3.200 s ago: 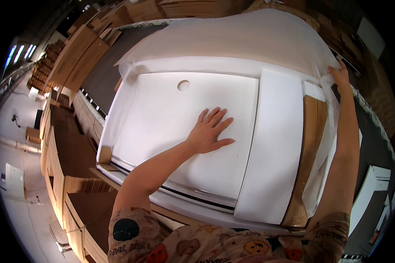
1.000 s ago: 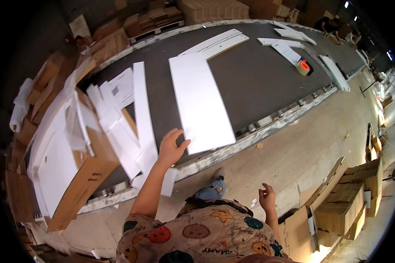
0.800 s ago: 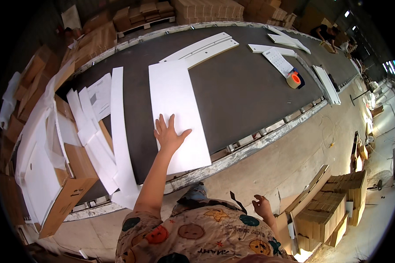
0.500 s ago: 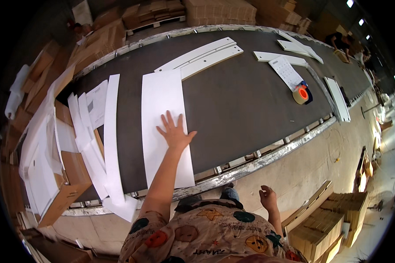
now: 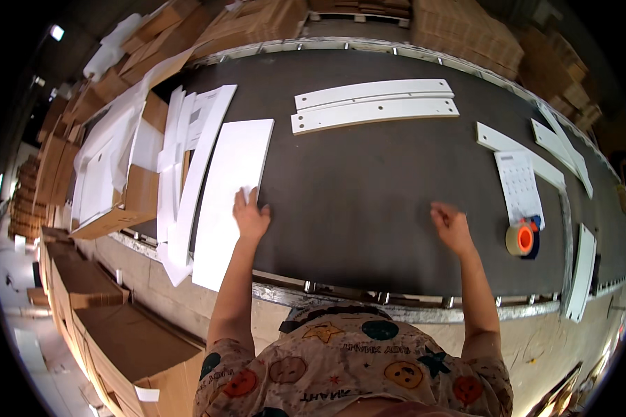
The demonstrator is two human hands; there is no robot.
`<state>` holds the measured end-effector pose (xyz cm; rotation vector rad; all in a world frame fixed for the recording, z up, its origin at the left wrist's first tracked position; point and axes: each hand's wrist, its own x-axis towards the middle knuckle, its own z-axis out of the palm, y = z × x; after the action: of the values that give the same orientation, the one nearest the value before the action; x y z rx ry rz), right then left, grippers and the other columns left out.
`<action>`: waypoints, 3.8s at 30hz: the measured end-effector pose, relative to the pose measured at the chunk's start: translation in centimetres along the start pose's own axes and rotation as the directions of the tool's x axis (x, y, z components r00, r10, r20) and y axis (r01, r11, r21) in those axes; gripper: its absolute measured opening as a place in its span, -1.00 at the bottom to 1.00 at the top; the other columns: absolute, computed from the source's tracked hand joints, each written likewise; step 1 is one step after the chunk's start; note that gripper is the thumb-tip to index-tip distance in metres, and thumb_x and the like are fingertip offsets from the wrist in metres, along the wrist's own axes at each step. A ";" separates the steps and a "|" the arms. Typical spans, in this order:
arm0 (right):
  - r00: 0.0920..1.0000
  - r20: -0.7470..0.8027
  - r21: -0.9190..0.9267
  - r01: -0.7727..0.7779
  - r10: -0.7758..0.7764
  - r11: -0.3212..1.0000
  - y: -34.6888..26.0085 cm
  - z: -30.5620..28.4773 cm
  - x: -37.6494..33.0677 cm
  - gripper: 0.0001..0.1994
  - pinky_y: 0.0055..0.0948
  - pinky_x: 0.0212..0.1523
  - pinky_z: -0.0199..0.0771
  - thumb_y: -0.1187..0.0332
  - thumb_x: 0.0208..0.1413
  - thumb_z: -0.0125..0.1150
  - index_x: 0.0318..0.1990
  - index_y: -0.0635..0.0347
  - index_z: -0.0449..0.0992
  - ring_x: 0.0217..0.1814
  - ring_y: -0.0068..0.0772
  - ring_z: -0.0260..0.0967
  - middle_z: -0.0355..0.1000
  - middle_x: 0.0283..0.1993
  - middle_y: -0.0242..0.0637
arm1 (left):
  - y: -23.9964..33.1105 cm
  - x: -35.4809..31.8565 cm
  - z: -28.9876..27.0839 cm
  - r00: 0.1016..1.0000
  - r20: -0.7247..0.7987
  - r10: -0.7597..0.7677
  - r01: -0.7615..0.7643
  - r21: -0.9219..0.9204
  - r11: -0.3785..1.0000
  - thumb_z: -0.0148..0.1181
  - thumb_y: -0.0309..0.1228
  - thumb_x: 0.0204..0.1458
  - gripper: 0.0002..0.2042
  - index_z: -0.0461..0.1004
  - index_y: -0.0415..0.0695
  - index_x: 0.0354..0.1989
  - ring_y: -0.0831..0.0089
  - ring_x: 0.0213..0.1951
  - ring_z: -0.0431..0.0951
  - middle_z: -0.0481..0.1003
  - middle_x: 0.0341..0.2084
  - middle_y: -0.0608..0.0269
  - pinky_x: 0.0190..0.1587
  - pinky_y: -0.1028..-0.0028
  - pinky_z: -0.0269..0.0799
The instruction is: The person packs white furniture panels and smaller components into a large cardboard box. They place protective white paper and plastic sheets between the panels and arrange the parts to fit inside the box.
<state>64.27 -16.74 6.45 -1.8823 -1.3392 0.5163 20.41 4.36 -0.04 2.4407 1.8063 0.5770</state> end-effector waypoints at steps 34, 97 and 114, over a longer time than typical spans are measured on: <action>0.962 -0.151 -0.562 0.107 -0.229 0.820 10.8 3.4 16.6 -0.45 0.00 0.24 -0.03 0.04 0.04 0.12 0.16 0.03 0.28 0.36 -0.01 -0.08 0.06 0.29 -0.08 | 14.4 11.4 5.8 0.898 0.089 0.431 -0.397 -0.262 0.880 0.52 -0.22 -0.54 -0.33 0.39 -0.21 -0.15 0.04 -0.15 0.29 0.32 -0.25 0.04 -0.10 0.13 0.24; 0.957 -0.239 -0.287 -0.233 0.166 0.929 23.9 -35.8 -14.2 -0.71 -0.40 -0.27 0.44 0.54 -0.09 0.23 -0.13 0.22 0.49 -0.10 -0.19 0.44 0.37 0.06 -0.12 | 25.5 -10.7 0.1 0.856 0.509 -0.095 0.006 0.174 0.985 0.33 0.12 -0.31 -0.10 0.14 -0.01 0.24 -0.10 0.29 -0.01 0.06 0.27 0.00 0.19 -0.25 -0.13; 0.949 -0.281 -0.445 -0.258 0.140 0.857 45.8 -60.3 4.6 -0.49 -0.22 0.05 0.33 0.20 -0.13 0.33 -0.01 0.28 0.44 0.04 0.00 0.33 0.40 -0.01 0.02 | 66.3 -2.8 9.2 0.833 0.243 0.497 -0.349 -0.466 0.813 0.29 -0.17 -0.09 -0.61 0.52 -0.13 -0.12 0.07 0.15 0.29 0.43 -0.02 0.03 0.19 0.15 0.10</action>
<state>136.09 -40.85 9.89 -2.4193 -1.1839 0.0412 83.23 -17.54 7.85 2.4476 0.8842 0.4325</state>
